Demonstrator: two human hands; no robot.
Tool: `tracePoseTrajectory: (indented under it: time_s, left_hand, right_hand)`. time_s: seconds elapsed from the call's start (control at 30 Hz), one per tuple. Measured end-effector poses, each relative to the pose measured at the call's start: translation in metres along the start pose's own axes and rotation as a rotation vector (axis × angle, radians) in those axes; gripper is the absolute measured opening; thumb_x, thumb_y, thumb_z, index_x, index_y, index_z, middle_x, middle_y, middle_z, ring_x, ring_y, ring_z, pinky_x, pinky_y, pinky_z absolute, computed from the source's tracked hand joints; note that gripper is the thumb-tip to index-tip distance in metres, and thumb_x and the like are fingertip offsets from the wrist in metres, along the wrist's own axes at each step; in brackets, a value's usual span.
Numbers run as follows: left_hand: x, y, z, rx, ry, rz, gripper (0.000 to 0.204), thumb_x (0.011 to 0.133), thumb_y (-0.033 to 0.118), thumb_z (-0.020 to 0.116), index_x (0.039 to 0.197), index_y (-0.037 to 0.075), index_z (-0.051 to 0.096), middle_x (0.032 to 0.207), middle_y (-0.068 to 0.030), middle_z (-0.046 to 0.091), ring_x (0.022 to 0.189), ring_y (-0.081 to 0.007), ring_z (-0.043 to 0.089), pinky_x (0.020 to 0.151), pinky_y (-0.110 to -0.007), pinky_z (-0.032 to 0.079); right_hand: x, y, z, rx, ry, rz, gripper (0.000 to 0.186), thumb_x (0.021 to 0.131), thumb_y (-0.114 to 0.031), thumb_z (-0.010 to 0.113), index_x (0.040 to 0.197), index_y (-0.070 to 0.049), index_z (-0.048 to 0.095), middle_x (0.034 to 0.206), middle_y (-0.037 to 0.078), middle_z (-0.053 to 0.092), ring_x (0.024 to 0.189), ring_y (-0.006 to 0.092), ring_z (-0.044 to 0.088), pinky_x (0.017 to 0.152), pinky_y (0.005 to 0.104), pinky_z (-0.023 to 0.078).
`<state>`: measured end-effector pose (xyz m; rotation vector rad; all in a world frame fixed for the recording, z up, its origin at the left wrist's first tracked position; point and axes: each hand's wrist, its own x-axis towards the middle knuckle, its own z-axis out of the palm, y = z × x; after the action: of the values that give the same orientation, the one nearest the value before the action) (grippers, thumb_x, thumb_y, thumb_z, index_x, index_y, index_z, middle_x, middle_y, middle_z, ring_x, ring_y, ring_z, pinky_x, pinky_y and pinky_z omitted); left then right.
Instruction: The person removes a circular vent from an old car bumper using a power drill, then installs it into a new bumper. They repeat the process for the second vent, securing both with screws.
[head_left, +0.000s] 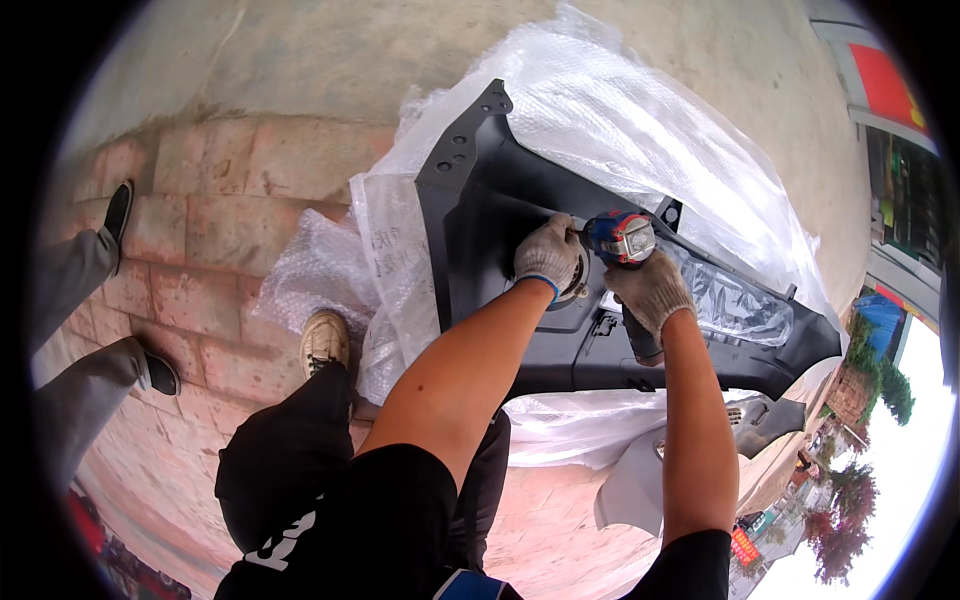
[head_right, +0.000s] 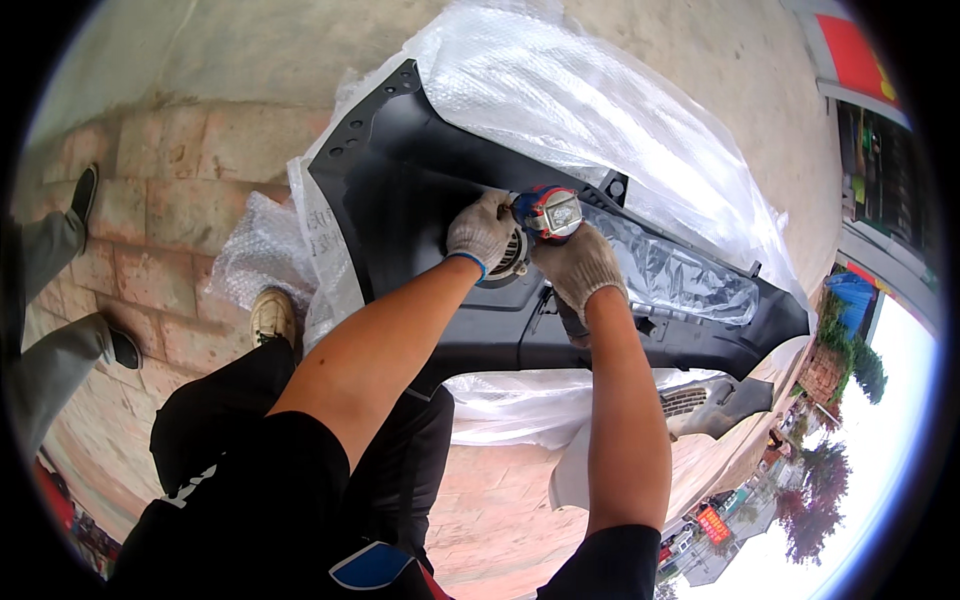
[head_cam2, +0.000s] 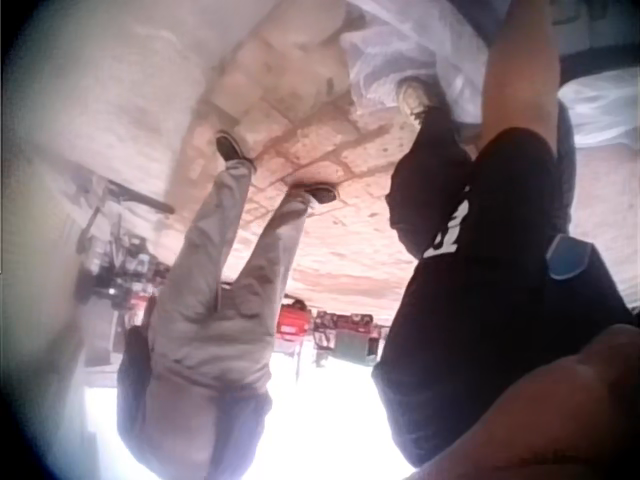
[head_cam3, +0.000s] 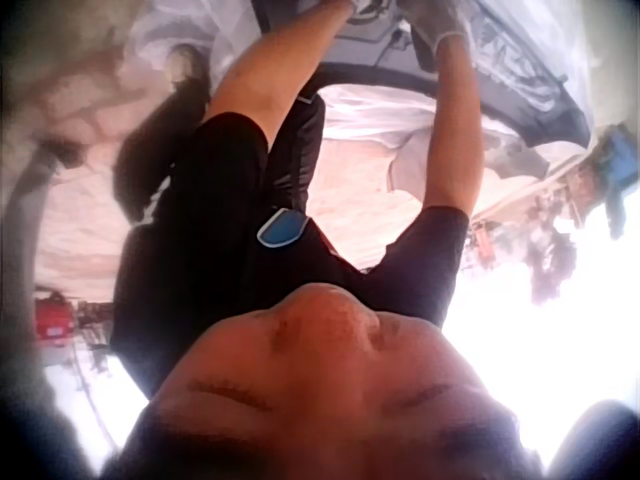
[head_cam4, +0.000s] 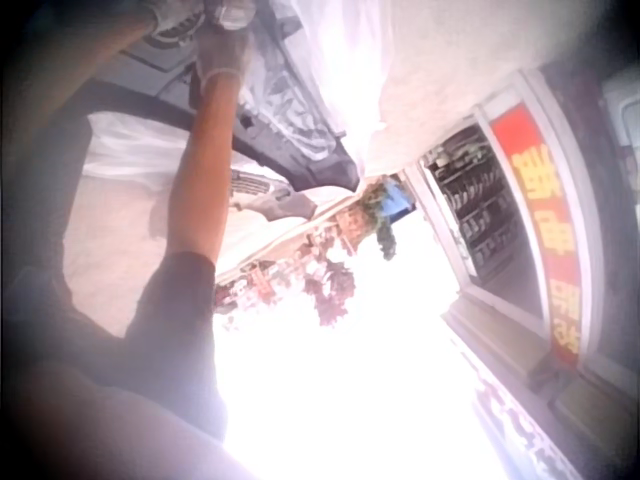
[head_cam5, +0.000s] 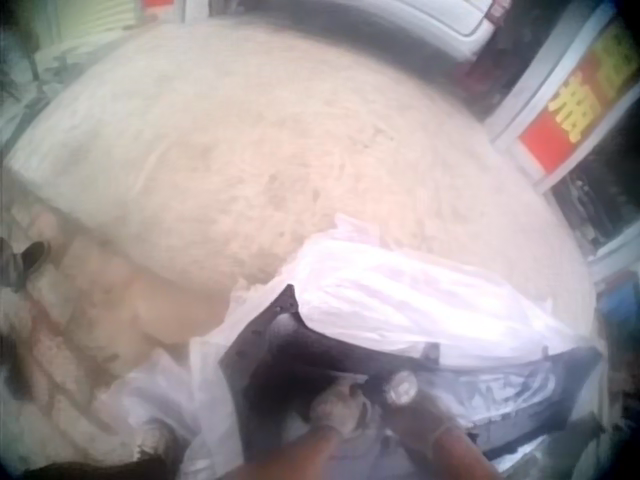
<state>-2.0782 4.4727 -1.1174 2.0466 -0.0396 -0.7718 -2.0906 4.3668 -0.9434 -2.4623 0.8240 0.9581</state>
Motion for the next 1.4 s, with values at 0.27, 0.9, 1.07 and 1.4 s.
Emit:
tracePoseTrajectory:
  time_s: [0.27,0.9,1.07,1.4]
  left_hand:
    - [-0.011,0.007,-0.009,0.152,-0.035,-0.187,0.030,0.096,0.031,0.060,0.120,0.012,0.058,0.104,-0.0145,0.074,0.102,-0.0322,0.071,0.085,-0.046,0.057]
    - [-0.012,-0.006,-0.019,0.035,-0.103,-0.061,0.035,0.091,0.027,0.064,0.122,0.012,0.059,0.107,-0.0189,0.072,0.101,-0.0375,0.069,0.090,-0.047,0.054]
    - [-0.019,-0.003,-0.021,0.022,-0.121,-0.050,0.031,0.091,0.028,0.063,0.117,0.011,0.062,0.109,-0.0194,0.071,0.102,-0.0380,0.068,0.091,-0.048,0.054]
    - [-0.071,-0.014,-0.002,-0.333,0.067,0.037,0.018,0.096,0.009,0.049,0.111,0.007,0.060,0.094,-0.0146,0.070,0.082,-0.0299,0.072,0.069,-0.041,0.058]
  right_hand:
    - [0.012,-0.003,-0.002,-0.105,-0.103,-0.055,0.032,0.088,-0.028,0.060,0.112,-0.009,0.068,0.100,0.021,0.073,0.098,0.0399,0.069,0.084,0.0445,0.056]
    - [0.019,0.001,-0.005,-0.177,-0.055,-0.055,0.040,0.080,-0.033,0.069,0.110,-0.007,0.069,0.104,0.021,0.072,0.104,0.0384,0.068,0.089,0.0433,0.055]
    - [-0.011,0.011,-0.019,-0.187,0.073,-0.160,0.032,0.080,-0.024,0.071,0.107,-0.007,0.069,0.096,0.017,0.073,0.095,0.0350,0.069,0.083,0.0399,0.054]
    - [-0.145,0.085,0.071,0.809,0.416,0.031,0.028,0.080,-0.015,0.074,0.107,-0.007,0.072,0.098,0.007,0.075,0.089,0.0198,0.071,0.081,0.0338,0.055]
